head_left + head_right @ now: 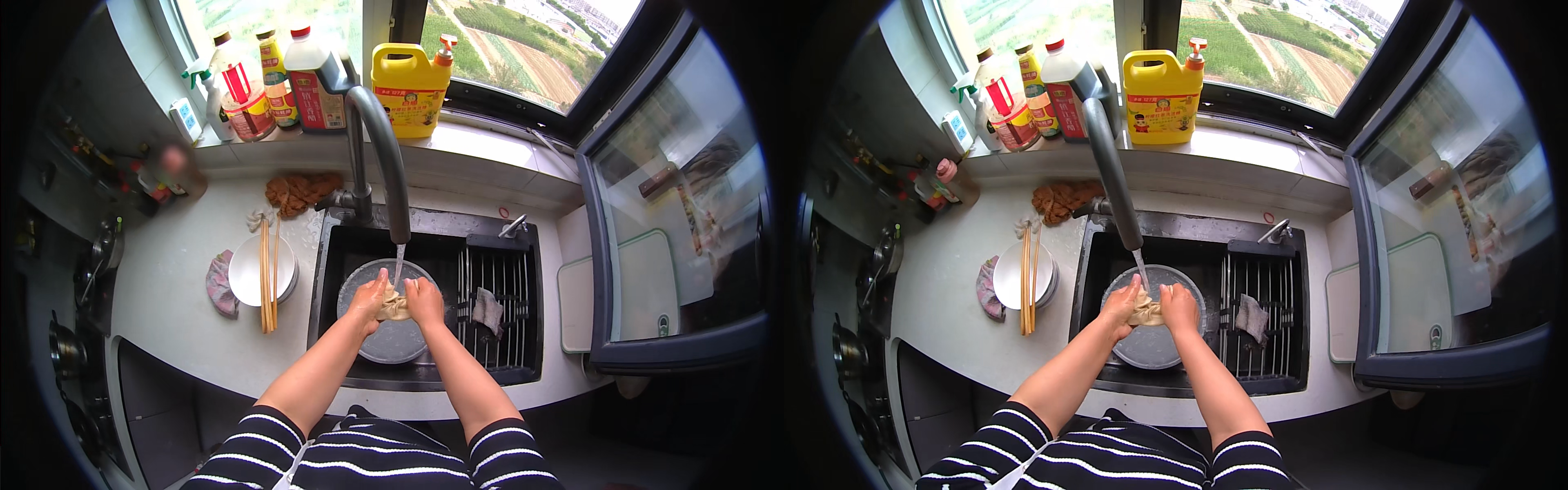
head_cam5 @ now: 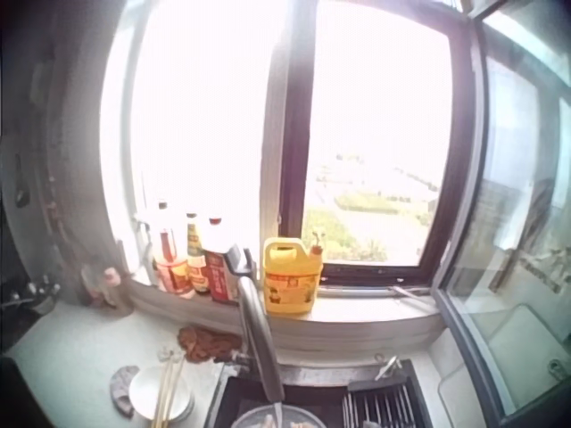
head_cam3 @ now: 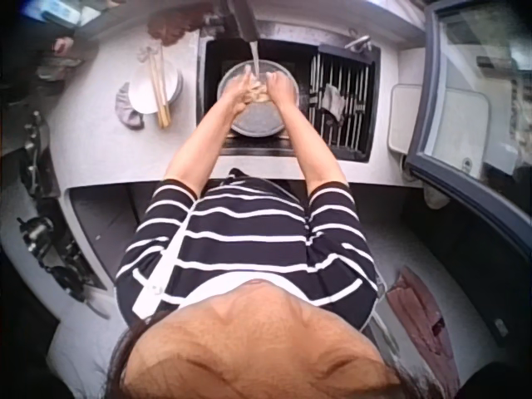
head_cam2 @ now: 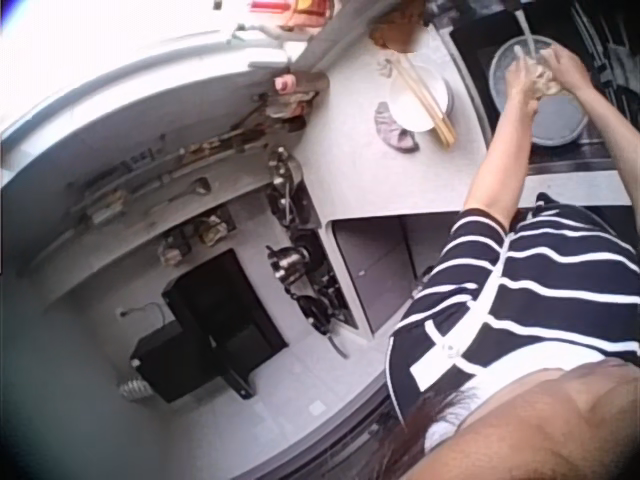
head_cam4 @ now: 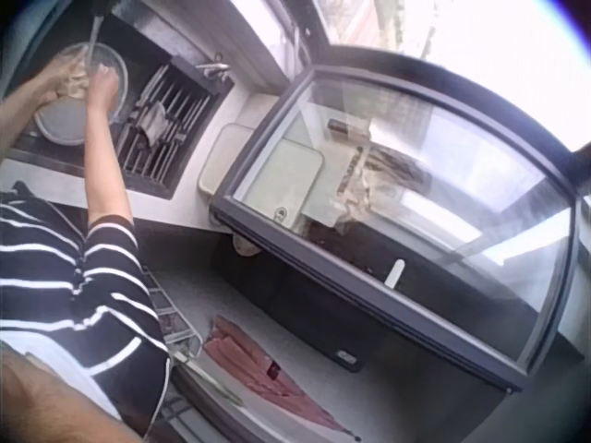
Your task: The person washes a cutting board, a bowl, chopsticks, and a cloth in a kitchen sink using a sponge and running water. They scrub each item thoroughly and rinse them under the tap, placing the cleaned items on the counter or in the sink area.
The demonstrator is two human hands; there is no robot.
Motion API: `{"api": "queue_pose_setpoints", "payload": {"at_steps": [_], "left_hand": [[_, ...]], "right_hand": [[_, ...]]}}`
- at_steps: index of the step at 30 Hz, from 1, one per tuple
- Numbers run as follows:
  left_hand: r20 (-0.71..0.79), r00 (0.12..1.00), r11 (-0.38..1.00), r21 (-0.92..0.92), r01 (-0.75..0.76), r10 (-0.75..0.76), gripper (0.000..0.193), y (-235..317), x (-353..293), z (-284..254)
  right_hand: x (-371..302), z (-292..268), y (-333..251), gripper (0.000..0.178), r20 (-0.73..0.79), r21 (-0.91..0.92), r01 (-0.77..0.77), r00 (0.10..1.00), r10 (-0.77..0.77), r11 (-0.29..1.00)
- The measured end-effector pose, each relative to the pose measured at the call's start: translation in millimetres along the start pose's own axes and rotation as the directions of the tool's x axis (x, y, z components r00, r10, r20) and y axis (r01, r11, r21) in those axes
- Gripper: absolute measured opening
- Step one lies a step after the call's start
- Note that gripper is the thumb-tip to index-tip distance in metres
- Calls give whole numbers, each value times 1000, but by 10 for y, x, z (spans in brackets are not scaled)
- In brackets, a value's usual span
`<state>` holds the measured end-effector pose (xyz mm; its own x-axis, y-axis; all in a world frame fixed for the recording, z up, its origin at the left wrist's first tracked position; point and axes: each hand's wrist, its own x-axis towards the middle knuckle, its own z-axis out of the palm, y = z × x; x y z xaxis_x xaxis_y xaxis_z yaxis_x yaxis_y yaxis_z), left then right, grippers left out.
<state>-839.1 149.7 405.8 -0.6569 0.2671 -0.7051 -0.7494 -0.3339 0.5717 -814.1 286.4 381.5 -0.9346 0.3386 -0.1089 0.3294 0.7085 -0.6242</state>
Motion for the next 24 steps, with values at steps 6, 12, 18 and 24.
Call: {"api": "queue_pose_setpoints", "payload": {"at_steps": [6,12,18,24], "left_hand": [[350,935,966,214,-142,60,33,435,-64,79],[433,901,910,365,-199,24,62,833,-219,127],[308,949,650,735,-196,-62,44,1005,-286,-171],[223,971,989,96,-111,88,24,400,-116,-406]], "right_hand": [[89,-222,-125,46,413,812,-339,909,-58,475],[159,-502,-87,23,481,760,-272,847,-227,591],[139,-640,-67,18,450,841,-371,883,-130,394],[22,-427,-337,31,432,889,-401,895,-114,222]]}}
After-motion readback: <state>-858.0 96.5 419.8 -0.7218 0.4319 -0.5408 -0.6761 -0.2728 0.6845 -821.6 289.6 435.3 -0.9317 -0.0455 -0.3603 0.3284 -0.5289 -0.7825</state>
